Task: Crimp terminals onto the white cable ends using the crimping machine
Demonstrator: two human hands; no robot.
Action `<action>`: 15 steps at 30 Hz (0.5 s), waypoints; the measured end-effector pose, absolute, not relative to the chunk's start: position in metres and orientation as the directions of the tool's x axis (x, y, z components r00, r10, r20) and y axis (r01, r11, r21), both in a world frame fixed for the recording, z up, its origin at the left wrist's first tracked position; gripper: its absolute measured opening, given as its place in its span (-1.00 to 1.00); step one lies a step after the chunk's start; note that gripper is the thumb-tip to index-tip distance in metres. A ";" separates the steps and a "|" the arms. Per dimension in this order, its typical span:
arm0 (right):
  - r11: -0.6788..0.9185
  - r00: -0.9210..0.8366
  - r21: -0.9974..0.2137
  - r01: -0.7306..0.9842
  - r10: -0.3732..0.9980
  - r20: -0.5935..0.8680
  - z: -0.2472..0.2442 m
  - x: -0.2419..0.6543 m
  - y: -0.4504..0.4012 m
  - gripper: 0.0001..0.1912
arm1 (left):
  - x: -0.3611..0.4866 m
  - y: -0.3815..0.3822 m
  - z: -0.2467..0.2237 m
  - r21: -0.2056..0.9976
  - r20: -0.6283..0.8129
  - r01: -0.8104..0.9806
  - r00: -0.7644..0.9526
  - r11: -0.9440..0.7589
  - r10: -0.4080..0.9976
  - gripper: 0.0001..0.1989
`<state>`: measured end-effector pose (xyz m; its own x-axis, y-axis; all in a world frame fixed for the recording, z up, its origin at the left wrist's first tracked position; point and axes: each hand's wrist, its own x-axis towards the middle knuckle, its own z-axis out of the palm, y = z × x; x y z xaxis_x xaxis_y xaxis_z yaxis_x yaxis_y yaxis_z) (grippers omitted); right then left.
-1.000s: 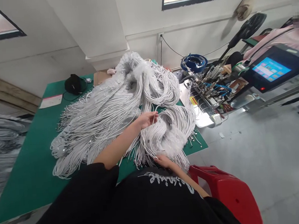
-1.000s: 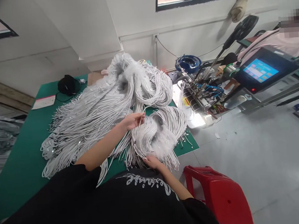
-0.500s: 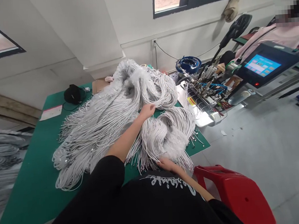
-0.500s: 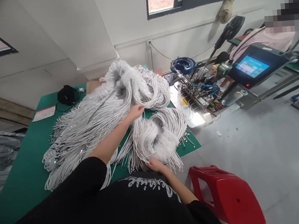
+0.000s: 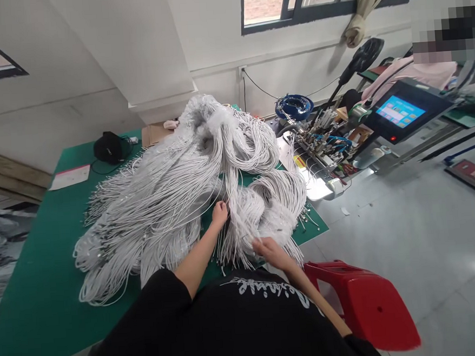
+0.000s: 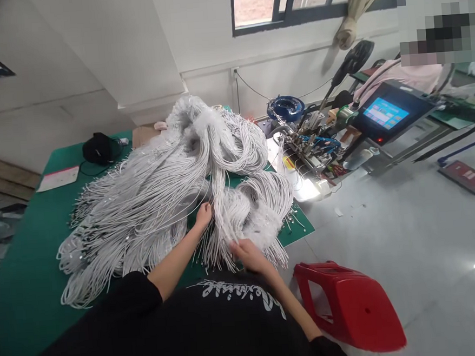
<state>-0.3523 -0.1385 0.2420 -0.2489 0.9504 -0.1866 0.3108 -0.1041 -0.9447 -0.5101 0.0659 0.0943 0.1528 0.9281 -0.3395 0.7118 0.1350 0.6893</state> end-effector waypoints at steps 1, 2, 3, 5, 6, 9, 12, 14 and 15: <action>-0.131 -0.185 -0.953 0.272 0.965 -0.186 0.244 -0.345 -0.139 -0.48 | -0.513 0.061 0.094 0.699 -0.322 0.705 0.159 0.121 0.933 -0.57; -0.146 -0.123 -0.962 0.230 0.976 -0.177 0.247 -0.337 -0.141 -0.47 | -0.516 0.056 0.094 0.711 -0.304 0.696 0.175 0.101 0.936 -0.57; -0.147 -0.073 -0.970 0.194 0.984 -0.164 0.253 -0.330 -0.142 -0.48 | -0.519 0.051 0.094 0.725 -0.287 0.684 0.195 0.080 0.938 -0.56; -0.134 -0.014 -0.980 0.150 0.990 -0.138 0.270 -0.317 -0.143 -0.49 | -0.522 0.041 0.094 0.747 -0.261 0.663 0.224 0.050 0.939 -0.54; -0.134 0.009 -0.982 0.133 0.991 -0.134 0.280 -0.312 -0.142 -0.48 | -0.523 0.037 0.094 0.752 -0.246 0.658 0.225 0.039 0.943 -0.53; -0.138 0.084 -0.985 0.098 0.988 -0.130 0.311 -0.302 -0.136 -0.48 | -0.523 0.031 0.096 0.747 -0.155 0.664 0.192 -0.012 0.969 -0.53; -0.123 0.109 -0.988 0.089 0.987 -0.114 0.338 -0.299 -0.127 -0.49 | -0.519 0.042 0.101 0.759 -0.042 0.644 0.193 -0.094 0.980 -0.47; -0.112 0.122 -0.990 0.091 0.987 -0.100 0.353 -0.299 -0.121 -0.50 | -0.511 0.058 0.105 0.817 -0.080 0.571 0.250 -0.080 0.965 -0.40; -0.104 0.138 -0.990 0.093 0.986 -0.091 0.361 -0.299 -0.118 -0.51 | -0.506 0.068 0.107 0.849 -0.128 0.527 0.295 -0.049 0.947 -0.38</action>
